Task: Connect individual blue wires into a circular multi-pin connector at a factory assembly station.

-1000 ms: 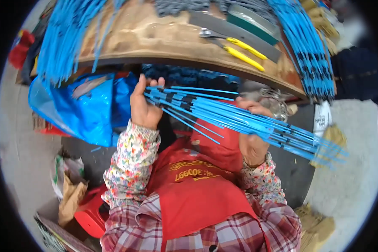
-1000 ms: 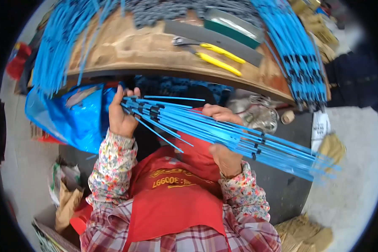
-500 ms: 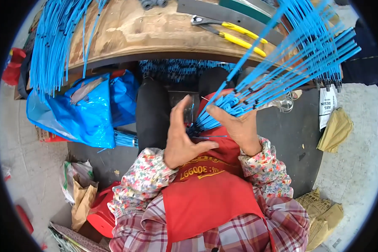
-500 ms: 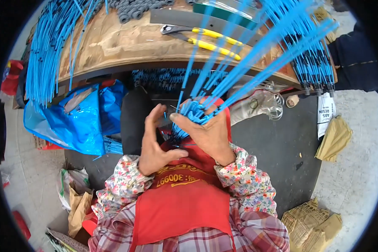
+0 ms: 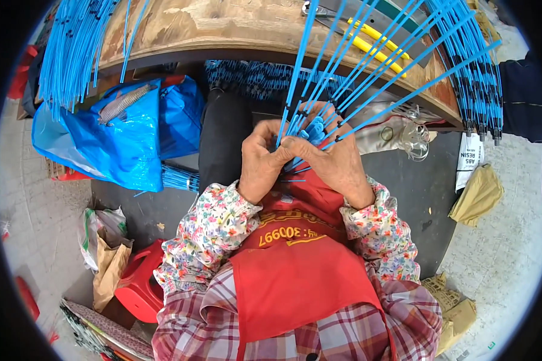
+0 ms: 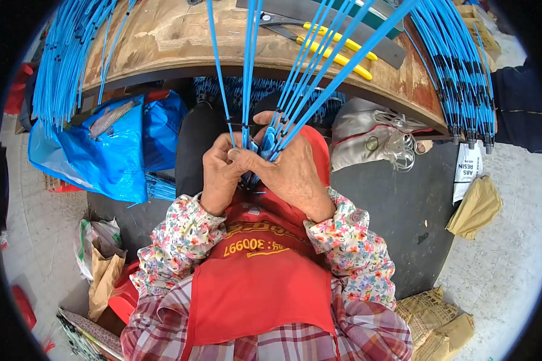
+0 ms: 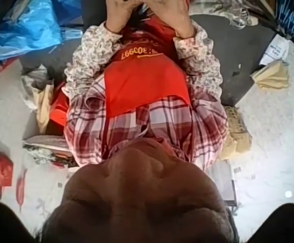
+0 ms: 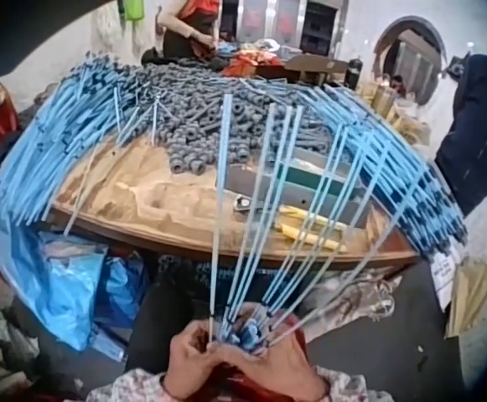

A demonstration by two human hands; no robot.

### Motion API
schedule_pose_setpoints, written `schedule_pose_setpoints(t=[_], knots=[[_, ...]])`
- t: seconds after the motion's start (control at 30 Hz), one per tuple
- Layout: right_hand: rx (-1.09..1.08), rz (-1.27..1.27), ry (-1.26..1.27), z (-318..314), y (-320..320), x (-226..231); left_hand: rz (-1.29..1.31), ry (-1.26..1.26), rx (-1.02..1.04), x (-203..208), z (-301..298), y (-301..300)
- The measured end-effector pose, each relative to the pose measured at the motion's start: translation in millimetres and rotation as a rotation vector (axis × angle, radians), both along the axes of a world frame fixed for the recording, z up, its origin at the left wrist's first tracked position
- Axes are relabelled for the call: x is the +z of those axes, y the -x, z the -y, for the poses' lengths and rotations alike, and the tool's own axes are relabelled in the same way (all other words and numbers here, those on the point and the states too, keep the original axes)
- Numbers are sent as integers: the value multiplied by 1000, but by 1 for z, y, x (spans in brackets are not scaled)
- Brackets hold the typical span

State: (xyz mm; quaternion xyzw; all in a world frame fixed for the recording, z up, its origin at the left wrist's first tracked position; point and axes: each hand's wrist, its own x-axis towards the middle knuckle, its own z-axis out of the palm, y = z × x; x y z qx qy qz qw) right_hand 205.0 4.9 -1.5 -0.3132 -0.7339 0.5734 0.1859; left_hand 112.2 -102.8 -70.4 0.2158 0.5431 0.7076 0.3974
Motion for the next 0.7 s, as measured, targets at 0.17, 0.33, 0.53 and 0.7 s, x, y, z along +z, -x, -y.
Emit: schedule_pose_setpoints(t=[0.17, 0.33, 0.53, 0.7], knots=[[108, 49, 19, -2, -6, 5, 6, -32, -66, -1, 1, 7], [293, -145, -229, -8, 1, 7, 212, -293, 61, 20, -3, 37], [489, -302, -397, -6, 22, 15, 126, -206, -71, -15, 20, 94], [292, -385, 246, -12, 12, 7, 456, -510, -255, 3, 13, 78]])
